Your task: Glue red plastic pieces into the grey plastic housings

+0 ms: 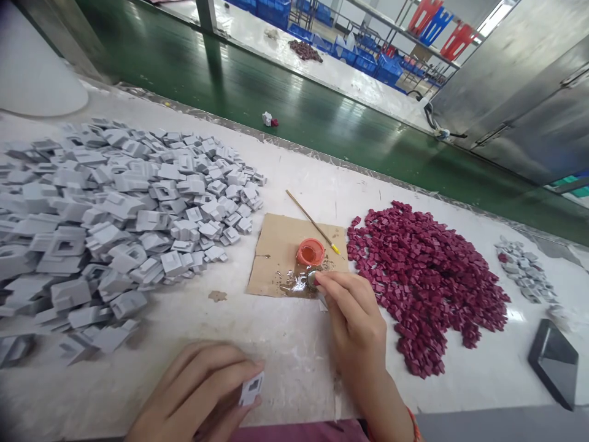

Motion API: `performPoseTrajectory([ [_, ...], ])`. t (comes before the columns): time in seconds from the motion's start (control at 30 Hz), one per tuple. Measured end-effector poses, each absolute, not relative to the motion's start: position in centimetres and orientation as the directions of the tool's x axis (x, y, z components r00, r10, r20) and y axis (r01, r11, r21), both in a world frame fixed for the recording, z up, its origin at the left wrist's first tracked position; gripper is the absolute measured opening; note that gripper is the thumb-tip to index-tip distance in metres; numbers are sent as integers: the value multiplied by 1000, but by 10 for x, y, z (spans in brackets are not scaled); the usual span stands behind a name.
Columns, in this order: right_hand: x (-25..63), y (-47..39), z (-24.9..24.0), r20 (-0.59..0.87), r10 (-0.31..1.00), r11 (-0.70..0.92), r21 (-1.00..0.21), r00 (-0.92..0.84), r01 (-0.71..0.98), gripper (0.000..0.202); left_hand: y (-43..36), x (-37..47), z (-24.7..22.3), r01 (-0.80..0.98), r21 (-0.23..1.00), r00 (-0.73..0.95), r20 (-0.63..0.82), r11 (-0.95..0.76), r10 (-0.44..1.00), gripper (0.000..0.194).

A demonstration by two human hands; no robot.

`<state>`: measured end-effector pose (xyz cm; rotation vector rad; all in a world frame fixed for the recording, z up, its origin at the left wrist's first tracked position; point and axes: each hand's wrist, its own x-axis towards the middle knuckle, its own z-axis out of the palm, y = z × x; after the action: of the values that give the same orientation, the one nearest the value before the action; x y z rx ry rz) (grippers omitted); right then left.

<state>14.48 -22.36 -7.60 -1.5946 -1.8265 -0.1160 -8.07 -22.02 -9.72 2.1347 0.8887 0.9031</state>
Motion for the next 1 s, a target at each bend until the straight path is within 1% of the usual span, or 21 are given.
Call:
performPoseTrajectory([
  [0.07, 143, -224, -74, 556, 831, 244, -369, 3, 897, 33, -219, -81, -99, 314, 753, 545, 356, -579, 759, 25],
  [0.13, 139, -228, -71, 564, 825, 241, -394, 26, 887, 34, -220, -79, -100, 316, 768, 529, 345, -558, 775, 22],
  [0.2, 130, -238, -68, 547, 833, 228, -479, 85, 848, 33, -223, -77, -100, 333, 799, 487, 310, -501, 817, 18],
  [0.27, 119, -250, -66, 488, 863, 226, -606, 131, 763, 29, -226, -75, -100, 348, 825, 454, 266, -444, 850, 18],
  [0.33, 108, -263, -67, 413, 902, 237, -712, 122, 661, 24, -228, -73, -100, 356, 836, 452, 237, -417, 860, 21],
  [0.37, 104, -268, -68, 385, 916, 239, -745, 108, 623, 23, -228, -73, -101, 354, 837, 458, 233, -417, 858, 21],
  [0.43, 96, -274, -71, 361, 930, 254, -770, 72, 585, 23, -227, -74, -101, 350, 837, 473, 230, -421, 850, 20],
  [0.63, 88, -267, -77, 400, 916, 317, -757, 21, 571, 30, -225, -75, -98, 338, 848, 489, 212, -408, 846, 16],
  [0.73, 88, -264, -75, 413, 911, 344, -738, -16, 581, 30, -225, -73, -97, 341, 848, 485, 212, -407, 848, 16],
  [0.87, 92, -270, -76, 427, 899, 384, -669, -94, 636, 28, -225, -73, -96, 365, 831, 477, 222, -421, 851, 16],
  [1.0, 93, -278, -79, 401, 902, 391, -598, -162, 700, 32, -223, -76, -98, 384, 807, 495, 231, -449, 838, 18],
])
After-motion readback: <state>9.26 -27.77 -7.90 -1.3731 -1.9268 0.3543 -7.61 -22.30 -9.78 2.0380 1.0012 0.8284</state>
